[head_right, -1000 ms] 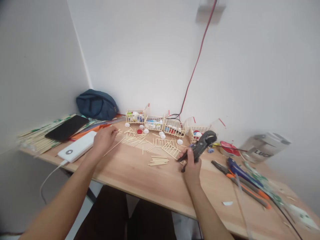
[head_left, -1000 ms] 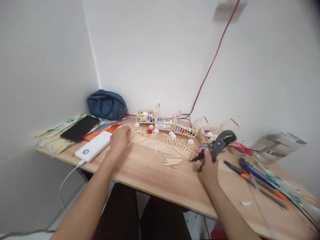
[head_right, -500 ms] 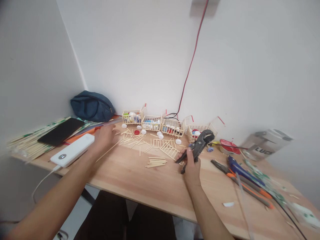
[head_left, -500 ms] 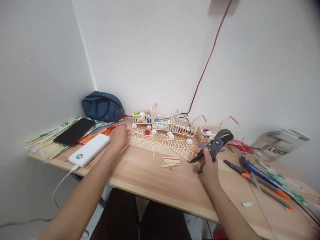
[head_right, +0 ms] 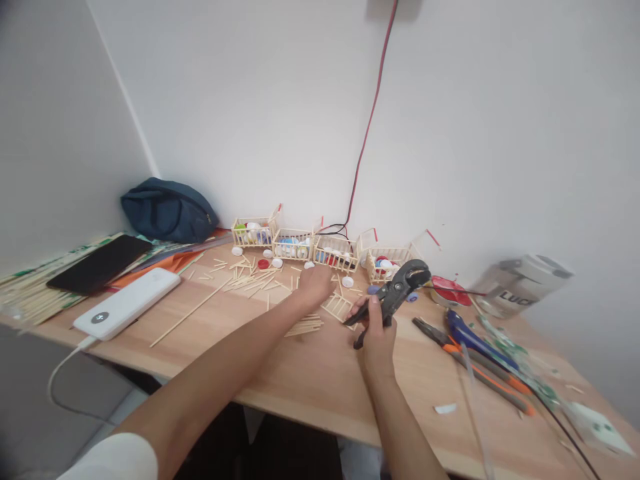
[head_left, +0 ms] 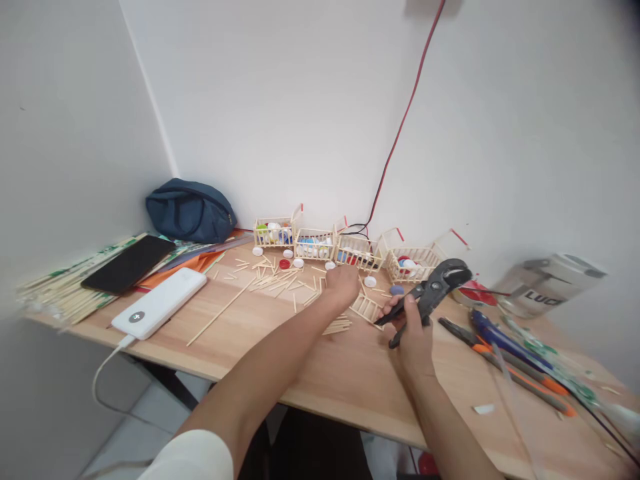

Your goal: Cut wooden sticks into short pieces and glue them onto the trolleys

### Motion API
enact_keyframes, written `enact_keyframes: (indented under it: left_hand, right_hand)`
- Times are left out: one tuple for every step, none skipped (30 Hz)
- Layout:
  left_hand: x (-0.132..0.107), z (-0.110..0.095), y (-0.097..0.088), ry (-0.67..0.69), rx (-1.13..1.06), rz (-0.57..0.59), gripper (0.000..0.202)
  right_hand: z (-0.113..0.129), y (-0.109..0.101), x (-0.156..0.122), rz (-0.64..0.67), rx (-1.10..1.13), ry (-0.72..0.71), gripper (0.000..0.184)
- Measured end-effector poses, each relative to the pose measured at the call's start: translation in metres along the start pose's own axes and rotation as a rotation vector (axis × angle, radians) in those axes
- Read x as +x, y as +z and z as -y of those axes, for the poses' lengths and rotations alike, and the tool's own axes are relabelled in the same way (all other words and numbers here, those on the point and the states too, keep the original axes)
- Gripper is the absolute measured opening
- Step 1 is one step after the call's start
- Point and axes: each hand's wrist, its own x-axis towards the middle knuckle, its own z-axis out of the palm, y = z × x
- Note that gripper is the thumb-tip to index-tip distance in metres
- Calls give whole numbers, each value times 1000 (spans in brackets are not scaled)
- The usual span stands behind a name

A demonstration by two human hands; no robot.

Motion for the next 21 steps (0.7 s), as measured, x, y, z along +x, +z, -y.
enact_keyframes:
  left_hand:
    - [5, -2, 4, -6, 7, 17, 27]
    - [9, -3, 6, -15, 15, 31, 28]
    - [13, -4, 8, -24, 22, 43, 29]
    - [16, -4, 8, -33, 29, 52, 30]
    - [18, -5, 7, -40, 35, 59, 31]
    - [18, -5, 5, -41, 39, 64, 32]
    - [17, -6, 1, -36, 43, 68, 32]
    - [15, -6, -3, -24, 46, 70, 31]
    - [10, -5, -8, -8, 49, 72, 31]
    - [3, -3, -14, 14, 52, 74, 30]
    - [-5, 1, -20, 42, 55, 72, 28]
    - [-15, 6, -25, 69, 58, 68, 26]
    - [-25, 13, -31, 95, 60, 68, 24]
    - [-36, 22, -35, 114, 63, 77, 21]
    - [-46, 31, -38, 125, 67, 84, 17]
    - [-55, 40, -40, 136, 68, 90, 15]
    - [-62, 49, -39, 143, 69, 94, 13]
    - [-68, 56, -37, 145, 68, 92, 12]
    - [-72, 62, -33, 144, 67, 87, 12]
    - [-75, 66, -28, 146, 62, 78, 12]
    - [-77, 67, -22, 147, 57, 68, 12]
  right_hand:
    - [1, 0, 0, -4, -6, -3, 29]
    - [2, 1, 0, -4, -17, -2, 29]
    - [3, 1, 0, -1, -31, 1, 30]
    - [3, 1, 1, 2, -44, 2, 30]
    - [4, 2, 1, 8, -55, 2, 31]
    - [4, 2, 2, 14, -60, 2, 32]
    - [5, 2, 2, 18, -58, 4, 32]
    - [5, 2, 2, 20, -50, 6, 32]
    - [5, 2, 2, 15, -41, 5, 32]
    - [6, 2, 3, 13, -37, 8, 32]
    - [6, 2, 3, 9, -39, 10, 32]
    - [7, 3, 3, 8, -45, 11, 32]
    - [7, 3, 2, 11, -50, 14, 32]
    - [7, 4, 2, 18, -51, 19, 32]
    - [8, 4, 2, 26, -48, 24, 32]
    - [8, 5, 2, 32, -43, 29, 32]
    - [7, 6, 1, 34, -38, 31, 32]
    - [7, 6, 1, 38, -36, 31, 32]
    - [6, 7, 0, 41, -39, 30, 32]
    - [6, 7, -1, 46, -43, 29, 31]
    - [5, 7, -1, 54, -48, 31, 31]
